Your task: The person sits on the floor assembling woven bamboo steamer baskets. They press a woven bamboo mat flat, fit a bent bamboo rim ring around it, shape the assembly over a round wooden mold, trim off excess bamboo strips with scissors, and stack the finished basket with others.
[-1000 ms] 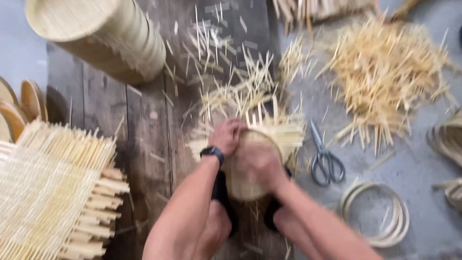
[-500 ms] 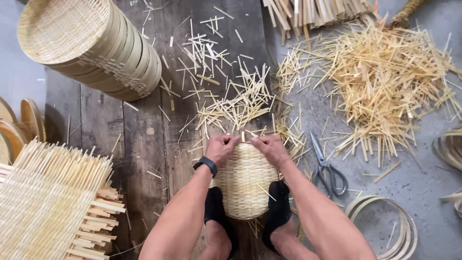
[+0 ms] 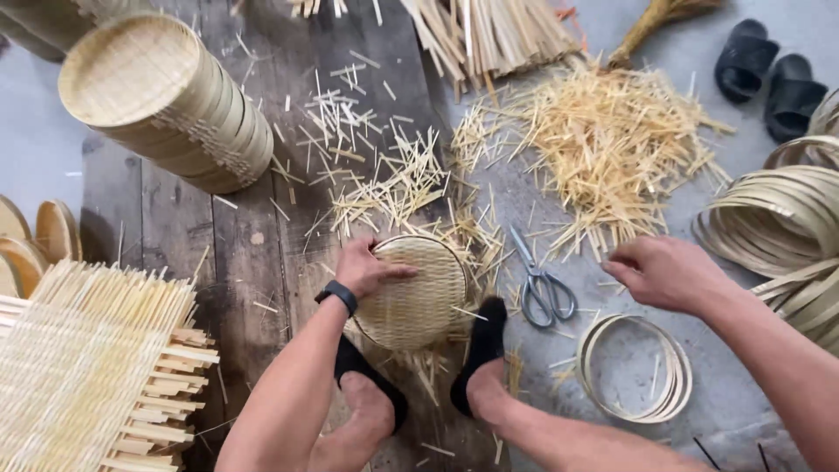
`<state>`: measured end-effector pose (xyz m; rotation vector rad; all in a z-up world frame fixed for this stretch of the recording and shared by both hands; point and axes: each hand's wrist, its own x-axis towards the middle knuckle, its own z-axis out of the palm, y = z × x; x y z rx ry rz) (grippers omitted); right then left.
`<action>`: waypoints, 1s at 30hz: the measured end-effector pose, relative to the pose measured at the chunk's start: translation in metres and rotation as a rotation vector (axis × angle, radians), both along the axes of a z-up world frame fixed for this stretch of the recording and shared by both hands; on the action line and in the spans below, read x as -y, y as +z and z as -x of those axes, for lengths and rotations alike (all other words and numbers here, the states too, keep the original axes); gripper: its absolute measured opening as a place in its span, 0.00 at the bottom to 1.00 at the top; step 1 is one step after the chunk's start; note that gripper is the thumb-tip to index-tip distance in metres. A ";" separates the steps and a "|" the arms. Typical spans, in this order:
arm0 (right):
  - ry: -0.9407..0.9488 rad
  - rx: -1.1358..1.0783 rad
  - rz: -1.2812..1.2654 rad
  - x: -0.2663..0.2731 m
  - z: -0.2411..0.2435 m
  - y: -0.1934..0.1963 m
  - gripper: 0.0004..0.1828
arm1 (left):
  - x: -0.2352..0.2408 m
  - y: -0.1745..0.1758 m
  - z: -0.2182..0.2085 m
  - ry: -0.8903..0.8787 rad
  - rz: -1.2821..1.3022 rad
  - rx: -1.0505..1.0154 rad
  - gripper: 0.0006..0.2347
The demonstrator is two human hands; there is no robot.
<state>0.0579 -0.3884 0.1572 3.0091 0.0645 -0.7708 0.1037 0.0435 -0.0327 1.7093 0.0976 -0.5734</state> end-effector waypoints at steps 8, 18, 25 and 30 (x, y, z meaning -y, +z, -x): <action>-0.426 0.166 -0.480 0.081 0.071 -0.228 0.16 | 0.040 0.059 0.097 -0.175 -0.551 1.078 0.14; -0.362 0.323 -0.241 0.032 0.071 -0.322 0.36 | 0.043 -0.004 0.143 -0.461 -0.785 0.934 0.24; -0.526 -0.001 -0.315 0.044 0.042 -0.328 0.30 | 0.064 0.010 0.065 -0.494 -0.629 0.733 0.43; -0.626 -0.040 -0.635 0.015 0.091 -0.284 0.22 | 0.085 0.021 0.073 -0.170 -0.707 0.565 0.44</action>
